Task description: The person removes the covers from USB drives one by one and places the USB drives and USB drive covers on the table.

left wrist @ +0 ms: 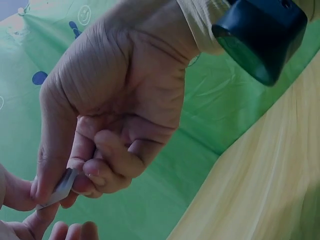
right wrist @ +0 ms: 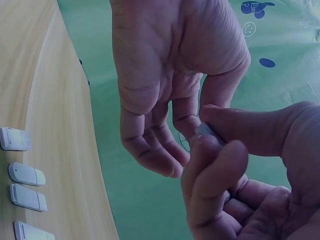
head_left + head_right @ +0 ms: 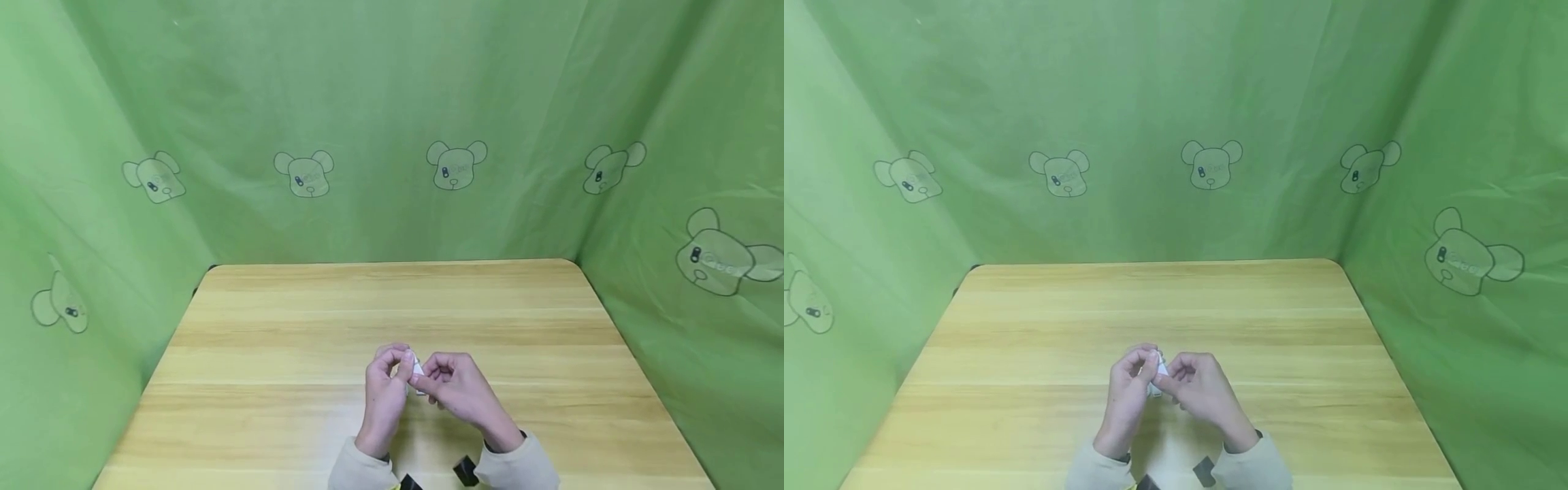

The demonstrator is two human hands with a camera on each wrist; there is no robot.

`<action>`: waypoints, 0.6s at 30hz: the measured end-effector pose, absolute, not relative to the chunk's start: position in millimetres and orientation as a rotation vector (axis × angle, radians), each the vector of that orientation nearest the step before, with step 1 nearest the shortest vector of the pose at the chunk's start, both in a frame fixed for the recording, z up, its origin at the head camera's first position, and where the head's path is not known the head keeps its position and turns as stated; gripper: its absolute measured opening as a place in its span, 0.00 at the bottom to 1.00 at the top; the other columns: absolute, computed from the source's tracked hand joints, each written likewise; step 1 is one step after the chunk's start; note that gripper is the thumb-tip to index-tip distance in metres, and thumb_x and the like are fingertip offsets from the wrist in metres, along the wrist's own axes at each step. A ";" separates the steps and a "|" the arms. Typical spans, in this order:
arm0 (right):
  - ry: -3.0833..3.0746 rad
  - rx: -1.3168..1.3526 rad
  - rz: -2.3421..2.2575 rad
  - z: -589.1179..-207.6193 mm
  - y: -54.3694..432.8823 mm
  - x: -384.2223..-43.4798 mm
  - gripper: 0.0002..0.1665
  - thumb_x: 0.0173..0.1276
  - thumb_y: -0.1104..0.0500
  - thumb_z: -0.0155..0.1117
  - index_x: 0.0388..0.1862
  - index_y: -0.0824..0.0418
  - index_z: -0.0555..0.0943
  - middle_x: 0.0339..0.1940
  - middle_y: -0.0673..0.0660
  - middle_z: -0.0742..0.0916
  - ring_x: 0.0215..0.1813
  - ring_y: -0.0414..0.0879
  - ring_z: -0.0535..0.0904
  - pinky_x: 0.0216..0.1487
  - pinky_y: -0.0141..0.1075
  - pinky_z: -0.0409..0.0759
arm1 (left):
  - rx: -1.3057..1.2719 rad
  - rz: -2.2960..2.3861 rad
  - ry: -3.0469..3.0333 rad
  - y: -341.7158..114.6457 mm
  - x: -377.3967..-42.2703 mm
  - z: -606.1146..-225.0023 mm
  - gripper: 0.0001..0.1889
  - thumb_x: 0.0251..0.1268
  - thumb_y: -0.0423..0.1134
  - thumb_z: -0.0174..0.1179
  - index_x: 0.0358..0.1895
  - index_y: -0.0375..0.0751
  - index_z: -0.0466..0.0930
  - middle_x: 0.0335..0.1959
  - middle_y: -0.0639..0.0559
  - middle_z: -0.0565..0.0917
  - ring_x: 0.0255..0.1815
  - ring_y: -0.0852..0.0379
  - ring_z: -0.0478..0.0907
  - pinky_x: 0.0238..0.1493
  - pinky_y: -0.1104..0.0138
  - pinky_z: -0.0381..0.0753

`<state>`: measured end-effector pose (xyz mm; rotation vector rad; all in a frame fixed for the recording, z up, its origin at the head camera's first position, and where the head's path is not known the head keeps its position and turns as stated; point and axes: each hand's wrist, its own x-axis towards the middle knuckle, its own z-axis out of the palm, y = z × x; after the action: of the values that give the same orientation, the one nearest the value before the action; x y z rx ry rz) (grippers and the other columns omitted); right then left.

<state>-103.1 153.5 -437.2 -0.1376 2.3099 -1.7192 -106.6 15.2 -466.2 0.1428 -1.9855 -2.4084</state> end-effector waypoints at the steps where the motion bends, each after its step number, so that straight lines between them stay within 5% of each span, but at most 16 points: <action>1: 2.306 -0.142 -1.720 -437.2 154.4 -102.9 0.15 0.62 0.59 0.75 0.33 0.70 0.81 0.20 0.54 0.83 0.20 0.42 0.78 0.19 0.28 0.73 | 0.147 -2.416 -1.975 16.4 -106.1 -465.9 0.13 0.70 0.32 0.60 0.29 0.24 0.75 0.52 0.37 0.78 0.55 0.53 0.72 0.62 0.60 0.66; 18: 2.278 -0.147 -1.769 -435.8 160.6 -101.5 0.14 0.62 0.62 0.73 0.32 0.73 0.79 0.20 0.53 0.83 0.19 0.40 0.77 0.19 0.29 0.76 | 0.202 -2.650 -1.828 21.5 -107.0 -455.3 0.09 0.71 0.29 0.57 0.33 0.23 0.77 0.52 0.46 0.72 0.55 0.52 0.70 0.56 0.68 0.75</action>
<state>-101.5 160.6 -435.8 -0.1465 2.2777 -1.7690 -107.0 21.5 -455.3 0.2017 -1.8282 -2.6502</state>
